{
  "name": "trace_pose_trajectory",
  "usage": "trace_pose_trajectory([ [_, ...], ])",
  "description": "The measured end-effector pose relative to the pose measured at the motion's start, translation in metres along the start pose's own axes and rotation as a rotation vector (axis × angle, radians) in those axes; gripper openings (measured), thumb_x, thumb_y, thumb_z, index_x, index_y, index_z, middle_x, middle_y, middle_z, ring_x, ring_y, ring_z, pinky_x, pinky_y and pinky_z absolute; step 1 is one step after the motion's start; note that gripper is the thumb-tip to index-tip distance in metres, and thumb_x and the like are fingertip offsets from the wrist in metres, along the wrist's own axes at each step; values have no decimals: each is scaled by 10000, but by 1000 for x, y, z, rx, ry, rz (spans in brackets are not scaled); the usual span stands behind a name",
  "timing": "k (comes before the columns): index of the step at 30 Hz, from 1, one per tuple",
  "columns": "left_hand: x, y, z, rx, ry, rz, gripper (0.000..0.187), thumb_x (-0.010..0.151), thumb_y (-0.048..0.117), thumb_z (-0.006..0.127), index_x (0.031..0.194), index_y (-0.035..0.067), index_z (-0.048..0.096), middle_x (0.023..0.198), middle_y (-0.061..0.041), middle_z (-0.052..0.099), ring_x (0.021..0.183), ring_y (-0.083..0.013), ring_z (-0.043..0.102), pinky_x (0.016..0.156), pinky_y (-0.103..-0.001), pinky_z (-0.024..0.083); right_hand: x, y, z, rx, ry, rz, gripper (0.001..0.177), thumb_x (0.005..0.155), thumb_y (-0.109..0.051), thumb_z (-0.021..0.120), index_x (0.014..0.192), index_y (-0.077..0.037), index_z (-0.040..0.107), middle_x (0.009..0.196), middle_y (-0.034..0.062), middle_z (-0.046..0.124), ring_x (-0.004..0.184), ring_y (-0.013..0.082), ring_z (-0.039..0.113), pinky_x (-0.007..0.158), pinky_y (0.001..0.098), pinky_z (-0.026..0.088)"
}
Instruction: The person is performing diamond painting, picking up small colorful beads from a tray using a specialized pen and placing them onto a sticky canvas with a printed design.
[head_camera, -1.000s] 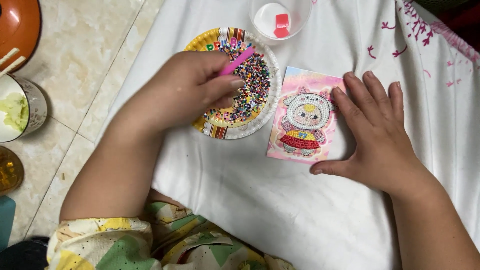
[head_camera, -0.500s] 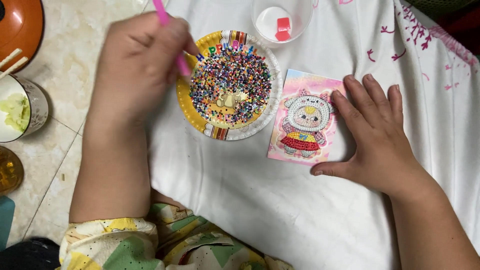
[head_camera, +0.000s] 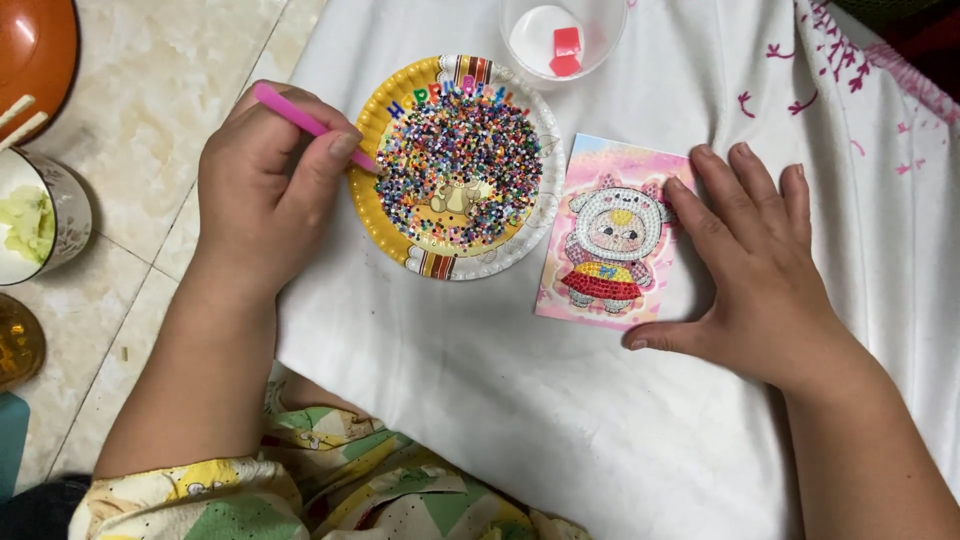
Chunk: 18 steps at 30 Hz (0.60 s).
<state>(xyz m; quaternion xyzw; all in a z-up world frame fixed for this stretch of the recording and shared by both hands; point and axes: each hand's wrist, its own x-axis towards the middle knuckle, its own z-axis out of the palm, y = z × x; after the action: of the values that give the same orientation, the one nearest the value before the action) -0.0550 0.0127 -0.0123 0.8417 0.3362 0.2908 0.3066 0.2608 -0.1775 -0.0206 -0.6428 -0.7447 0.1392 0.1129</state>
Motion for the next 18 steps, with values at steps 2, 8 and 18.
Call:
trace_pose_trajectory([
  [2,0,-2,1,5,13,41,234,1040,129,505,874,45,647,920,-67,627,926,-250,552,850,-366,432,0,-1,0,-20,16,-19,1194,478,-695,705,1422,-49,360,1514,207,294,1376,493,260,1064,661,143],
  [8,2,-6,5,88,70,119,240,1047,116,506,905,24,677,923,-71,639,955,-282,540,844,-383,438,-1,-1,0,-5,20,-18,1194,483,-666,726,1438,-66,334,1525,197,271,1398,477,230,1077,669,122],
  [18,1,-9,7,131,111,116,226,1044,118,512,877,27,633,894,-67,636,931,-281,568,875,-408,420,2,-1,-1,-23,19,-19,1193,466,-676,732,1412,-47,367,1508,205,297,1375,486,262,1059,678,152],
])
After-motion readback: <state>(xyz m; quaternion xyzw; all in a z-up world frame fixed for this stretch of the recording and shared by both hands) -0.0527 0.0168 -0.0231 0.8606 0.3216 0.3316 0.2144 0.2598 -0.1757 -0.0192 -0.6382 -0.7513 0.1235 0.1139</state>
